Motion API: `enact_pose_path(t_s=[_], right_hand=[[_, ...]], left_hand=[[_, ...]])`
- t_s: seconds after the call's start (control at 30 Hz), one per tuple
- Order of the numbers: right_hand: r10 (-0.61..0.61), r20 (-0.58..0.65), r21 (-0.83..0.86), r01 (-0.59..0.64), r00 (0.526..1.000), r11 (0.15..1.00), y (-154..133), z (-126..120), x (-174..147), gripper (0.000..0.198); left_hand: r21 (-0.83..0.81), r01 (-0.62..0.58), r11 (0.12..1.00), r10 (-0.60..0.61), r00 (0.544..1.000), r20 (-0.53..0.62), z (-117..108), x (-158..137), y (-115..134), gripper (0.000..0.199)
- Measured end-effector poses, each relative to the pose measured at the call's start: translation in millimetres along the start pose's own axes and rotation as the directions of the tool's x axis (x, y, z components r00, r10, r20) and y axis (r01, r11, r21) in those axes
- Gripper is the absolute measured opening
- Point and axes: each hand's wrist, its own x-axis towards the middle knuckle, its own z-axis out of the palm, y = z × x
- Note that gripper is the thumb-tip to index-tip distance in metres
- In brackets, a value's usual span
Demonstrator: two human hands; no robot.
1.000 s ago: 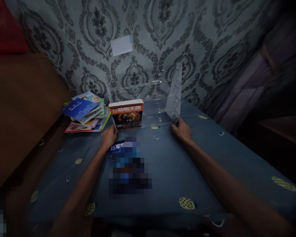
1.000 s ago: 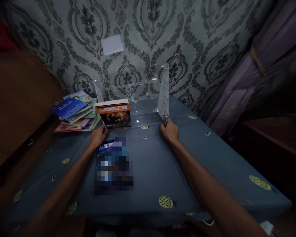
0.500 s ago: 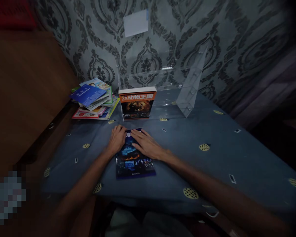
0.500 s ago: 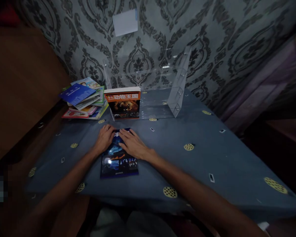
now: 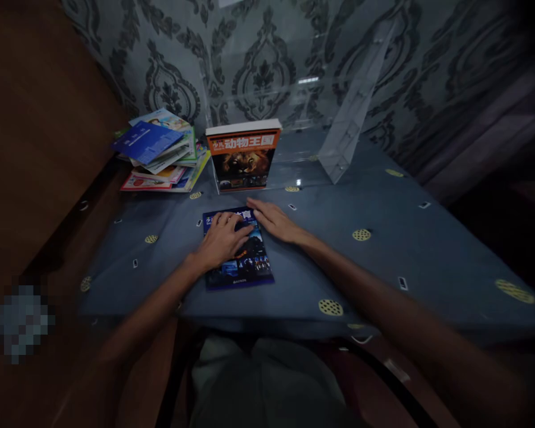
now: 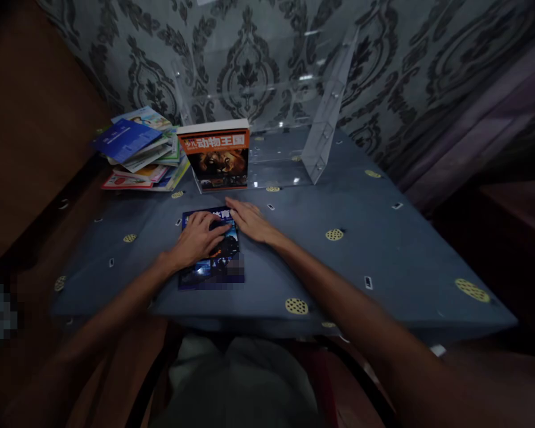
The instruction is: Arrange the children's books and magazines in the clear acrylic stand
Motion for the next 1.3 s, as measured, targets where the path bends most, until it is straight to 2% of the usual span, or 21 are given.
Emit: enact_pose_path(t_s=[0.1,0.2,0.4,0.5,0.57,0.63,0.7,0.77,0.83,0.93,1.07,1.17,1.23,1.3], right_hand=[[0.002,-0.003,0.002,-0.002,1.000,1.000,-1.4,-0.2,0.9,0.062],[-0.003,-0.006,-0.007,0.003,1.000,1.000,-2.4,1.4,1.6,0.062],[0.008,-0.009,-0.126,-0.009,1.000,0.992,-4.0,4.0,1.9,0.062],[0.024,-0.015,-0.225,-0.027,1.000,0.974,-15.7,6.6,-5.0,0.062],[0.010,-0.017,-0.291,-0.015,1.000,0.957,-31.0,11.1,-14.8,0.063],[-0.028,0.006,-0.338,0.028,1.000,0.941,-50.7,18.5,-27.8,0.064],[-0.083,0.062,-0.349,0.100,0.995,0.932,-71.2,27.6,-41.7,0.063],[-0.143,0.115,-0.335,0.174,0.983,0.926,-87.8,35.9,-54.1,0.062],[-0.175,0.139,-0.323,0.211,0.975,0.923,-96.0,40.9,-64.5,0.063],[-0.153,0.122,-0.337,0.185,0.981,0.923,-90.4,39.8,-79.7,0.063],[-0.073,0.031,-0.385,0.079,0.997,0.919,-66.2,29.2,-102.5,0.060],[-0.044,-0.005,-0.384,0.038,0.999,0.922,-53.1,21.2,-111.9,0.058],[-0.036,0.007,-0.362,0.036,0.999,0.931,-50.2,17.3,-110.0,0.057],[-0.034,0.021,-0.329,0.039,0.999,0.944,-50.8,15.1,-102.6,0.057]], left_hand=[[-0.076,-0.122,0.990,0.126,0.991,0.042,-9.3,-14.4,17.6,0.037],[-0.147,-0.170,0.974,0.185,0.978,0.092,-18.8,-32.3,32.6,0.038],[-0.249,-0.126,0.960,0.171,0.971,0.169,-27.8,-59.7,52.6,0.038],[-0.329,-0.100,0.939,0.154,0.978,0.142,-28.8,-64.9,53.5,0.035],[-0.419,-0.102,0.902,0.150,0.985,0.082,-29.2,-67.4,51.0,0.029],[-0.527,-0.073,0.847,0.079,0.997,-0.012,-29.2,-70.0,47.7,0.024],[-0.615,-0.001,0.789,-0.071,0.993,-0.093,-28.4,-71.7,45.2,0.019],[-0.654,0.074,0.753,-0.205,0.971,-0.126,-26.9,-72.0,44.2,0.014],[-0.649,0.117,0.751,-0.255,0.959,-0.122,-24.6,-71.0,44.7,0.010],[-0.617,0.160,0.771,-0.282,0.954,-0.105,-19.6,-69.6,45.7,0.008],[-0.520,0.280,0.807,-0.380,0.920,-0.093,-11.1,-70.2,41.4,0.013],[-0.397,0.418,0.817,-0.490,0.867,-0.095,-4.2,-69.1,31.5,0.025],[-0.324,0.518,0.792,-0.571,0.815,-0.094,0.5,-66.0,23.6,0.037],[-0.297,0.569,0.767,-0.615,0.784,-0.087,5.0,-61.7,16.8,0.043]])
